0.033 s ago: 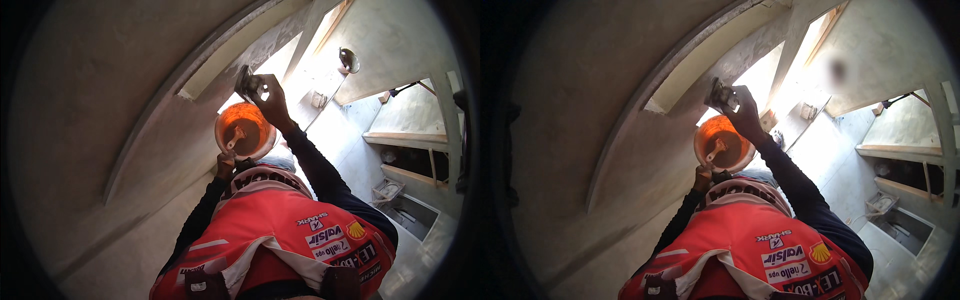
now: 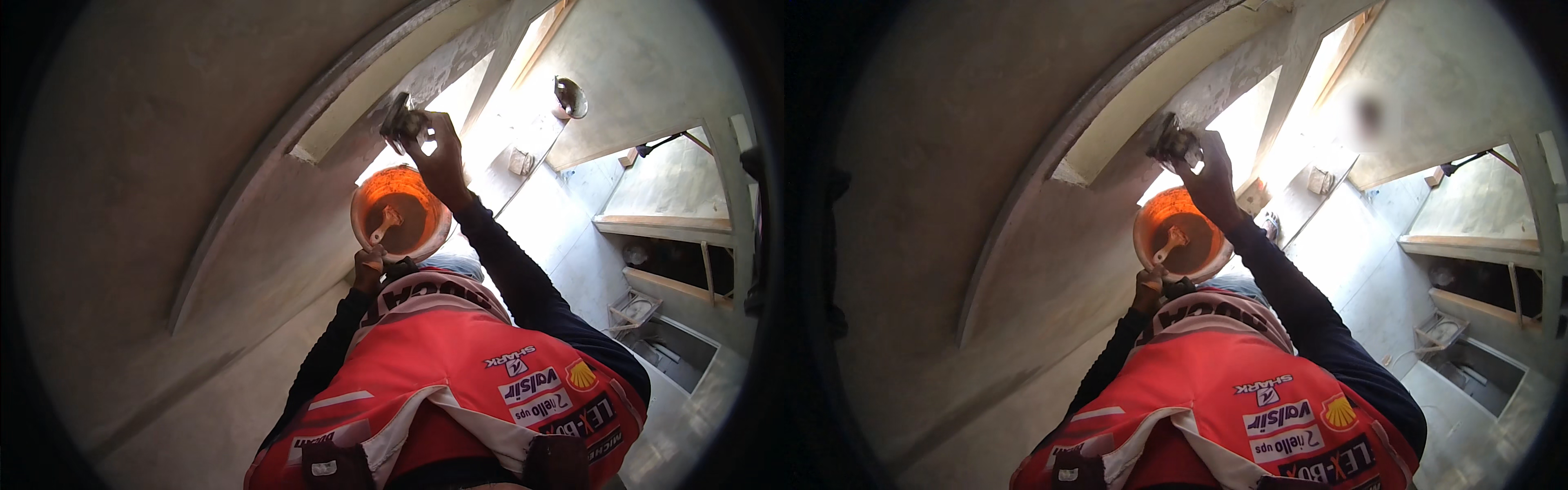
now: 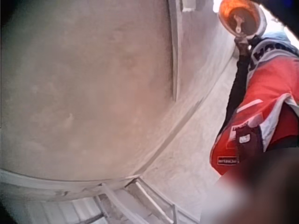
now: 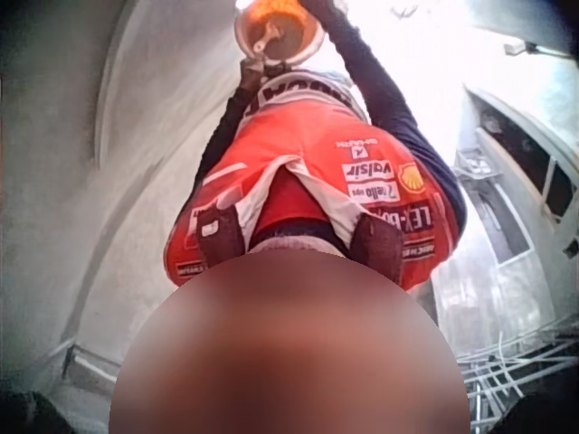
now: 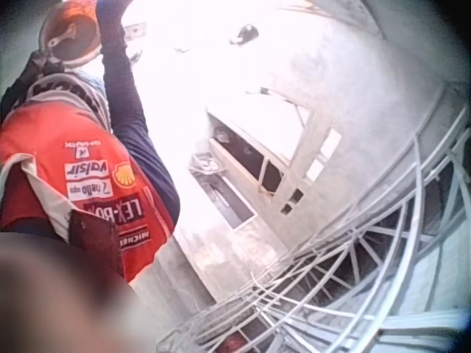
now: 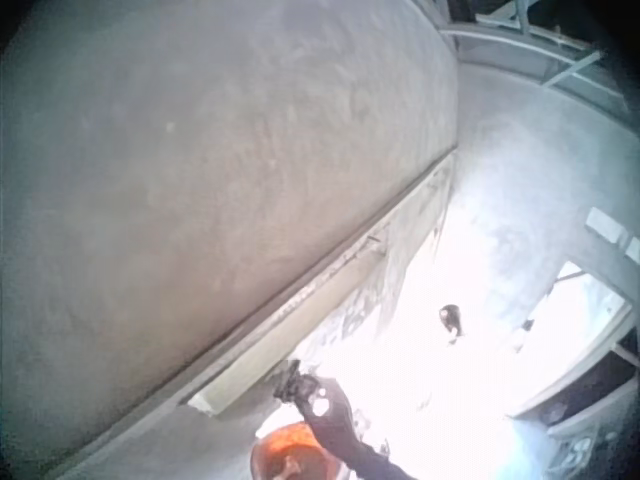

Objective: The person scoops plaster from a bucket with a trowel and applies it to a wall surface near a window frame, smoothing the material with repeated strokes. The person works continuously on the same wall area throughout the clip.

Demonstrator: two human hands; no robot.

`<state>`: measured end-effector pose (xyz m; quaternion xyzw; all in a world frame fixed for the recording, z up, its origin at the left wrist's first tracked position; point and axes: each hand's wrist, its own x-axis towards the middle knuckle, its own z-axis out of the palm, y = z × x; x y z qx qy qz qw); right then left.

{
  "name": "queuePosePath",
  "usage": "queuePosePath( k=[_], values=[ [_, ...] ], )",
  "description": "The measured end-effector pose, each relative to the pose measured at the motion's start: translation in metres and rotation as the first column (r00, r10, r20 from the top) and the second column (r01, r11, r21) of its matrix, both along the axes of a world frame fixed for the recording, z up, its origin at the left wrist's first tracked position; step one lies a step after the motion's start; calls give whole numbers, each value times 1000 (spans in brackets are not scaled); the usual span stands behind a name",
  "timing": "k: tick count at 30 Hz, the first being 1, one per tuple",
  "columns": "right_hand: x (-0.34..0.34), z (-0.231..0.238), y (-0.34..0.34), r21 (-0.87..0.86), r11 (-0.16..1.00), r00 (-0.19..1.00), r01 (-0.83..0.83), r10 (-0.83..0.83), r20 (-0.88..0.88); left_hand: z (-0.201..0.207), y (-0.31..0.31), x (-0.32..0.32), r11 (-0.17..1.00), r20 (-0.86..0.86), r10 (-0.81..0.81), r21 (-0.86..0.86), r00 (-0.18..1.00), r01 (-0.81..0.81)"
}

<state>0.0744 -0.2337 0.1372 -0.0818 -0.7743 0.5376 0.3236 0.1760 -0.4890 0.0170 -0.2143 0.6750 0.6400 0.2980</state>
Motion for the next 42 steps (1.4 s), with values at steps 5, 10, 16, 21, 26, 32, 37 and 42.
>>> queuePosePath(
  k=[5, 10, 16, 21, 26, 32, 37, 42],
  values=[
    [-16, -12, -55, 351, 935, 960, -40, 134, -247, 2, -4, 0, 997, 33, 47, 62, 998, -49],
    [-17, -23, -47, 51, 975, 976, 217, -217, 6, -8, -10, 1, 999, -63, -44, -8, 997, 44],
    [-27, -26, -48, 314, 949, 962, 4, 83, -262, -5, -11, 1, 999, 85, -2, 45, 996, -2],
    [-17, -29, -60, 10, 986, 985, 168, -168, -44, 6, -7, 3, 999, 90, 21, 48, 996, -26],
    [-19, -21, -57, 260, 965, 989, -39, 74, -125, 1, -13, -1, 995, 23, -95, 24, 995, 94],
    [-26, -17, -43, 41, 988, 983, 148, -142, -118, -3, -13, 2, 994, 143, 29, 96, 989, -43],
    [-25, -27, -40, 187, 982, 993, -20, 41, -107, -7, -20, -2, 994, 86, -103, -28, 991, 106],
    [-25, -33, -37, 75, 989, 982, 130, -118, -150, -26, -33, -1, 952, -116, -301, -97, 946, 291]
  ],
)
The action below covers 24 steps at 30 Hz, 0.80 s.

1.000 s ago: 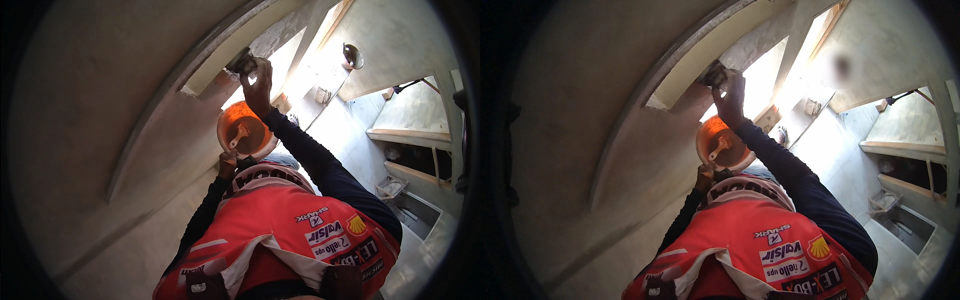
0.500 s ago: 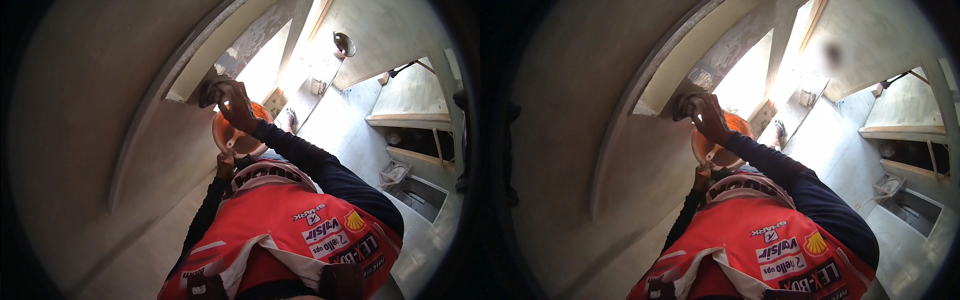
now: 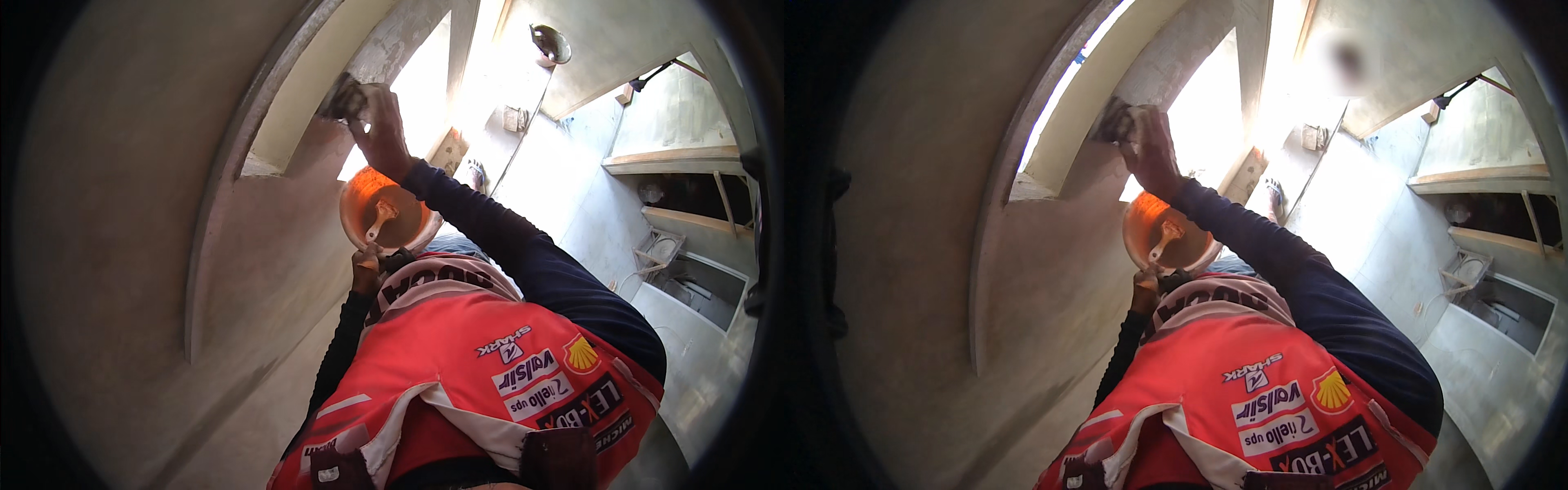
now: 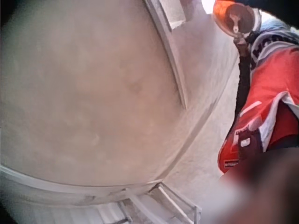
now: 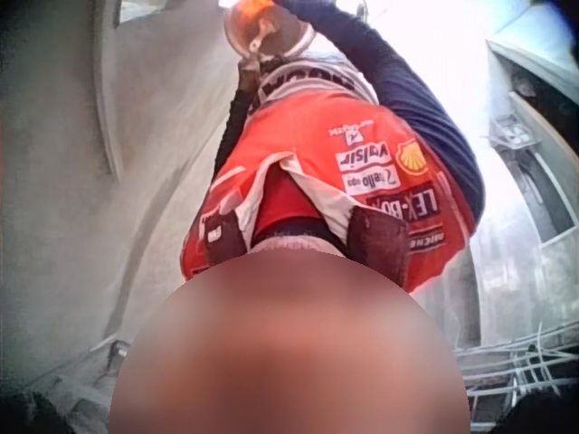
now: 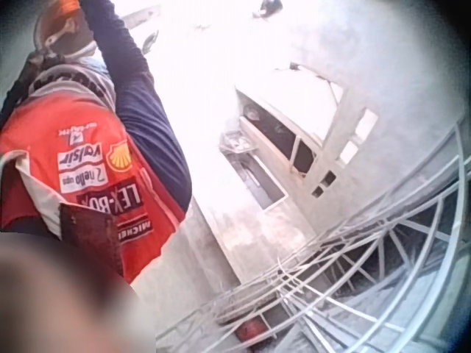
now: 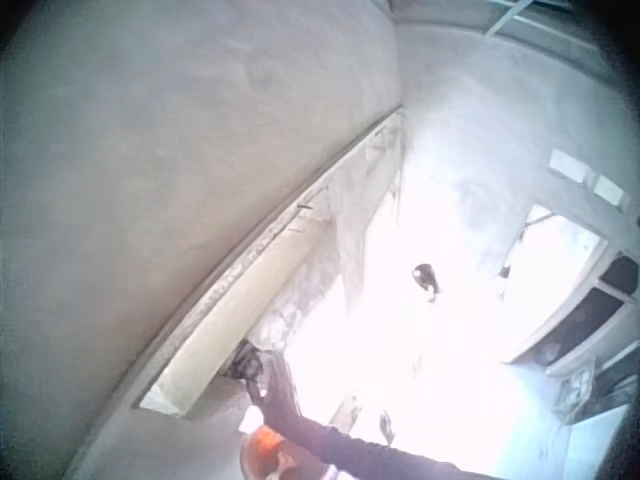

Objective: The person scoops plaster from a bucket with a trowel and applies it to a wall surface near a window frame, smoothing the material with repeated strokes. The person works continuously on the same wall area throughout the clip.

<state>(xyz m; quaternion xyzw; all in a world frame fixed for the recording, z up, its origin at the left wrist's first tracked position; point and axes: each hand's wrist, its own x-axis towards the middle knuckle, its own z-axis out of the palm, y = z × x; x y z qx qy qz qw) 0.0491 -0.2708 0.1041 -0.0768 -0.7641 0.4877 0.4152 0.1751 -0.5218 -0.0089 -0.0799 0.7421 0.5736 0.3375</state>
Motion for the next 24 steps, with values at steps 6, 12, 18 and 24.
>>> queuePosePath(
  k=[6, 12, 18, 24],
  values=[
    [-2, 5, 6, -30, 997, 967, -71, 76, 242, 6, -6, -1, 871, -603, -488, -289, 631, 397],
    [-4, 9, 3, 144, 980, 990, -138, 139, 6, -1, -1, 0, 954, -256, -294, -140, 921, 266],
    [-2, 10, 1, -104, 993, 987, 48, -31, 157, -2, 7, 4, 996, -68, -22, 87, 997, 28],
    [-4, 11, -6, 75, 987, 990, -139, 138, 12, 3, -1, 3, 863, -454, -498, -342, 739, 371]
  ],
)
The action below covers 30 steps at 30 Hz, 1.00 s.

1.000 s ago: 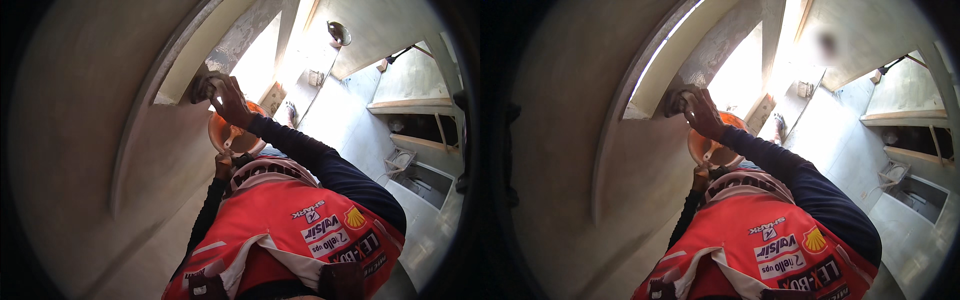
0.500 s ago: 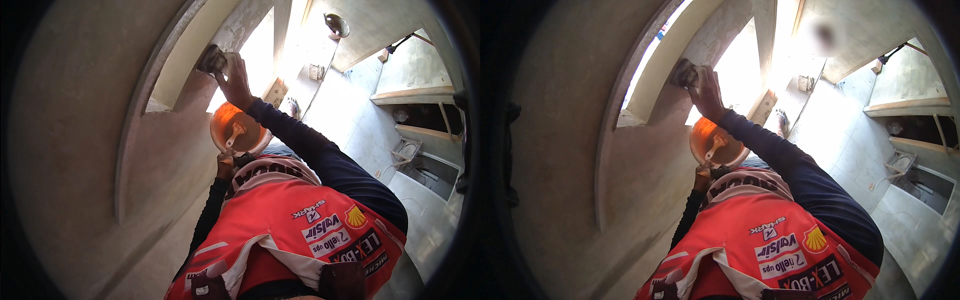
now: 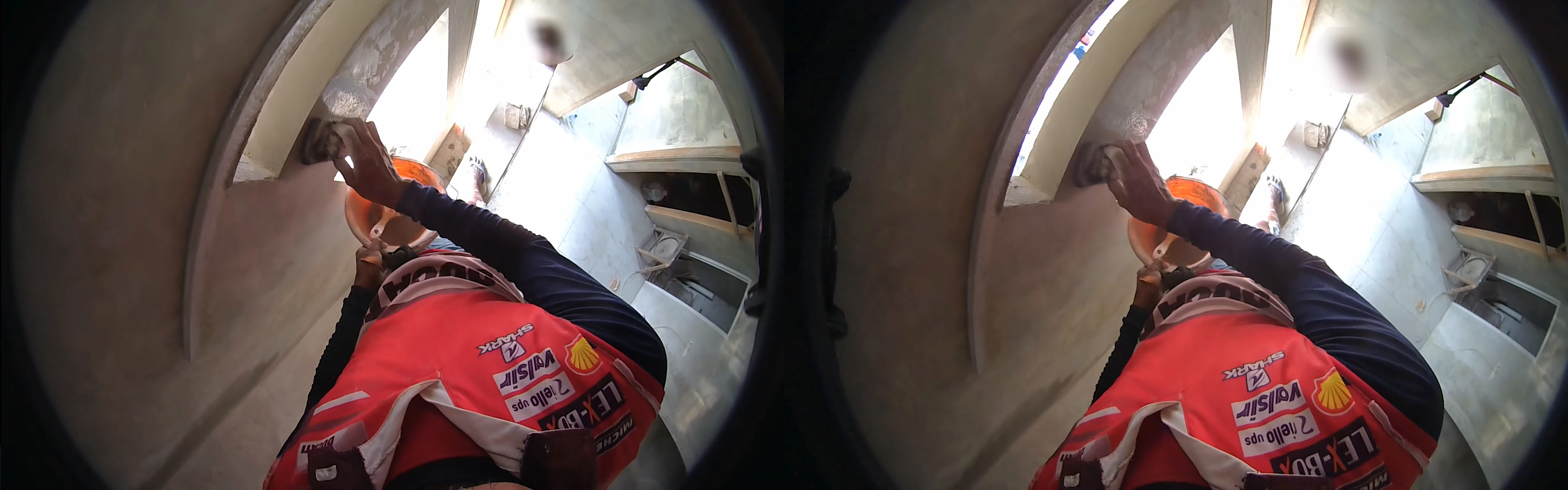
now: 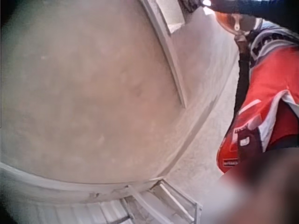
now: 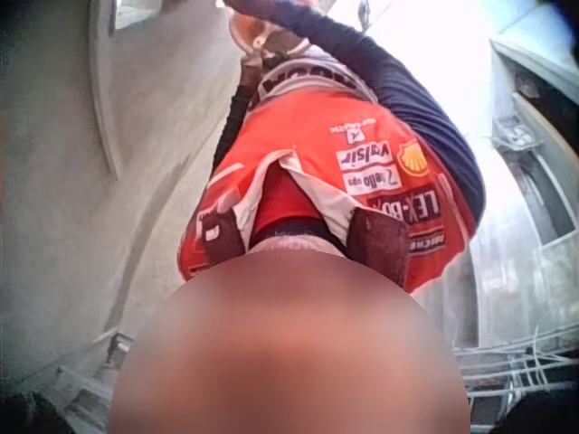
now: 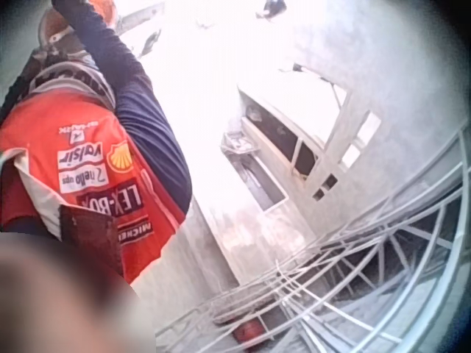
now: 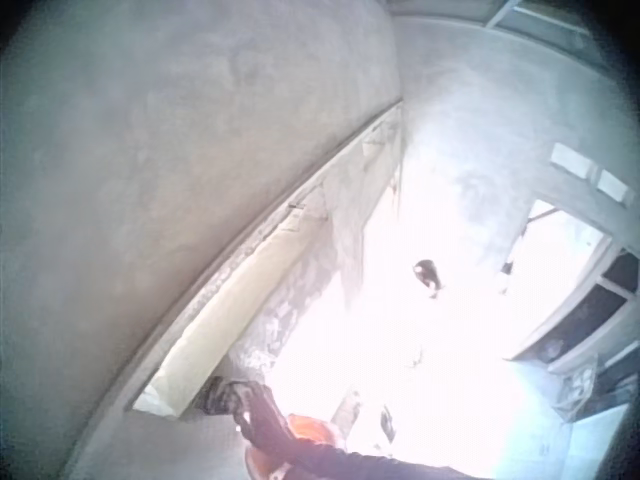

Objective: The person scoops plaster from a bucket with a trowel and applies it to a wall surface near a window frame, smoothing the material with repeated strokes. The person works continuously on the same wall area throughout the clip.

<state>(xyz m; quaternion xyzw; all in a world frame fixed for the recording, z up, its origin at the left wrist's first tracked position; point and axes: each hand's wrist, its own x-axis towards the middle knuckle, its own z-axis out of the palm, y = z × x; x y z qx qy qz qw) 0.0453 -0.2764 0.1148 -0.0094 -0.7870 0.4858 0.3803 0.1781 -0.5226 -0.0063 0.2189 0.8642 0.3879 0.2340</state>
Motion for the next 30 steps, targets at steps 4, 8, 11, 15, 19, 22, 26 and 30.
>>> queuePosePath(
  k=[4, 8, 11, 15, 19, 22, 26, 30],
  values=[
    [2, -4, -5, -171, 964, 978, 202, -189, 93, -23, -9, -1, 958, 327, 129, 202, 936, -202],
    [4, -7, -5, 25, 999, 1000, -30, 30, -6, -43, -11, -3, 881, 661, 297, 89, 689, -465],
    [7, -2, -6, -78, 997, 995, 18, -11, 98, -40, -10, -6, 932, 545, 246, 93, 801, -349],
    [11, 4, -13, -117, 993, 999, 30, -28, 20, -23, -12, -3, 990, 279, 131, 10, 951, -139],
    [15, 4, -24, 22, 995, 995, -95, 95, 9, -13, 2, -3, 950, 471, 253, 43, 845, -308],
    [17, 3, -29, -164, 986, 973, -21, 58, 225, 2, 14, -1, 862, 568, 345, 123, 747, -492],
    [19, 4, -33, -3, 994, 991, -113, 113, 76, 27, 24, -2, 766, 718, 468, -39, 515, -641],
    [23, 3, -43, 178, 978, 986, -112, 132, -104, 35, 32, -3, 770, 694, 483, -46, 535, -636]
  ],
)
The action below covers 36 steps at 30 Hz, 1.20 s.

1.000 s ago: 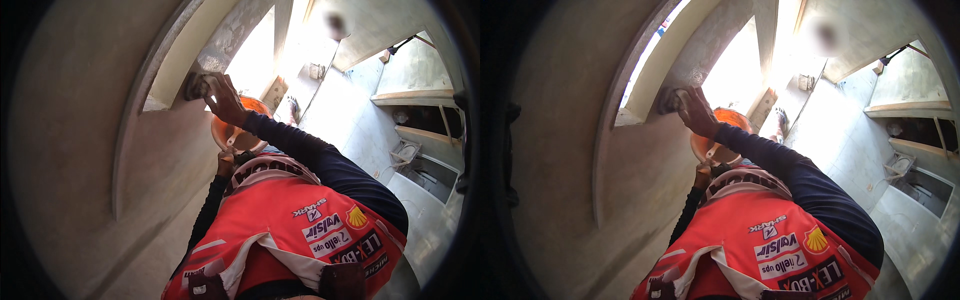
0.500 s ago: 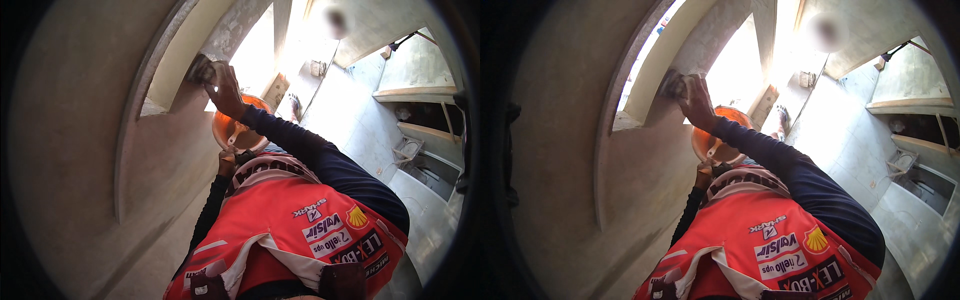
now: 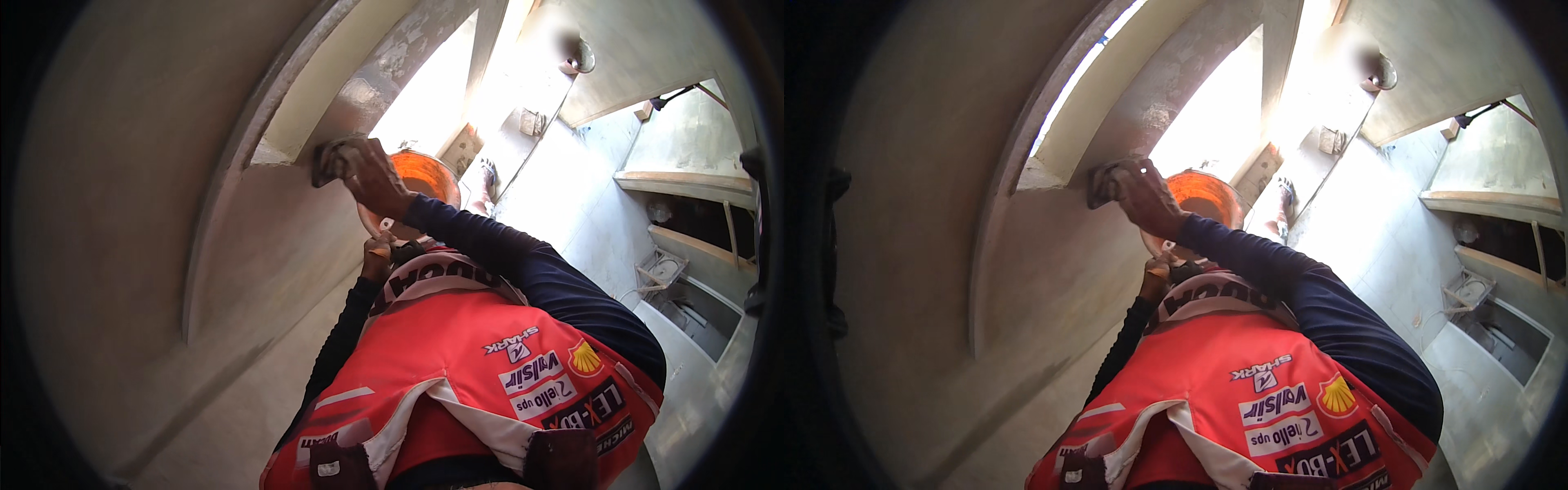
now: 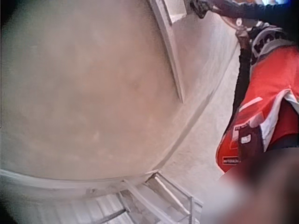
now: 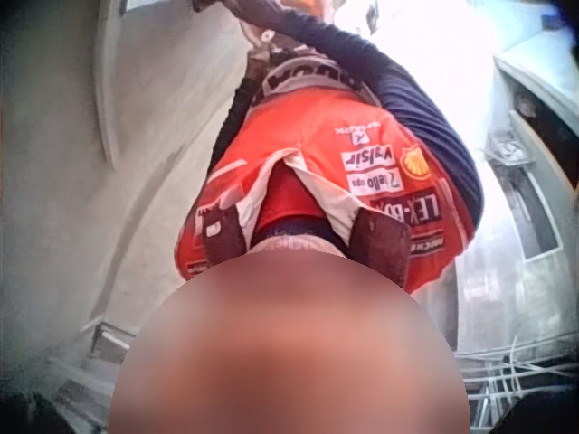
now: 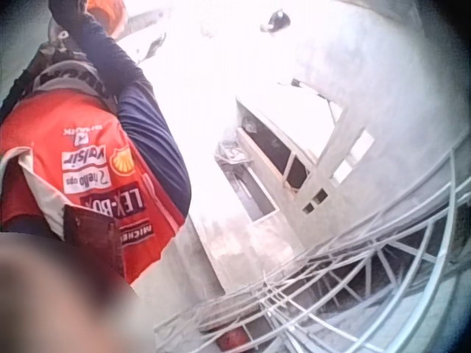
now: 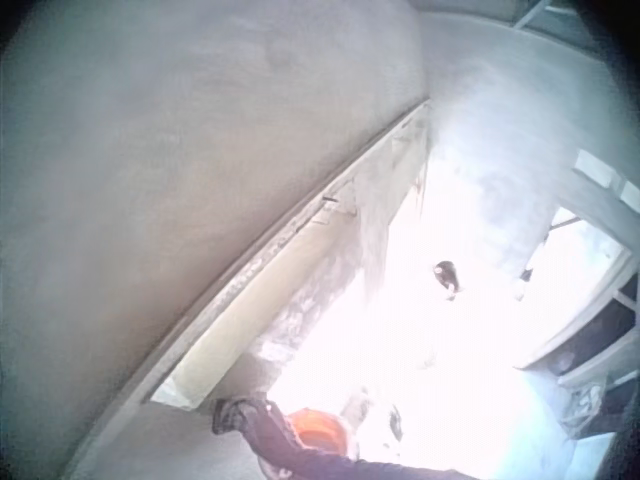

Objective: The person scoops plaster from a bucket with a trowel and applies it to a wall surface near a window frame, smoothing the material with repeated strokes. The person works continuously on the same wall area throughout the clip.

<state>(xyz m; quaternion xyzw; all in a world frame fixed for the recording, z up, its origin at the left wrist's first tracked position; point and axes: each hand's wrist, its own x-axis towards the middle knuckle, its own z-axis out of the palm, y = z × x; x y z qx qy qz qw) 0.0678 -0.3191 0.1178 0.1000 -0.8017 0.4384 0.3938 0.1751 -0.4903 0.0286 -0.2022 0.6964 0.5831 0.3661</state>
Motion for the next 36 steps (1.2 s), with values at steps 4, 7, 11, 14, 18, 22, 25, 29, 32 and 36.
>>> queuePosePath(
  k=[4, 7, 11, 14, 18, 22, 25, 29, 32, 36],
  values=[
    [1, -7, -12, -222, 968, 966, 112, -54, 252, -4, 3, 6, 998, -102, 26, 52, 994, -21],
    [-1, -12, -15, -52, 997, 997, -65, 67, 48, -6, 2, 5, 991, 50, 102, 82, 993, -106],
    [1, -11, -15, -88, 996, 989, 12, 1, 145, -1, 3, 2, 993, 116, 100, 44, 988, -106],
    [3, -11, -12, -126, 992, 988, -10, 29, 153, 2, 9, 3, 992, 112, 105, 64, 988, -113],
    [5, -12, -11, -7, 994, 985, -112, 112, 132, -2, 10, 0, 987, 168, 133, 64, 977, -145],
    [6, -13, -10, -84, 996, 985, -42, 56, 164, -14, 1, -1, 994, -118, -95, 42, 988, 100],
    [5, -12, -8, 17, 995, 989, -94, 92, 119, -21, -2, 0, 973, -275, -218, 15, 936, 231],
    [5, -9, -7, -55, 998, 988, -33, 41, 150, -12, 3, 2, 979, -273, -165, 73, 948, 191],
    [6, -9, -7, -66, 996, 987, -56, 65, 148, 2, 8, 6, 993, -104, -72, 81, 992, 81],
    [6, -6, -9, 12, 994, 975, -104, 100, 196, 9, 13, 0, 997, 59, 36, 64, 998, -40]
  ],
)
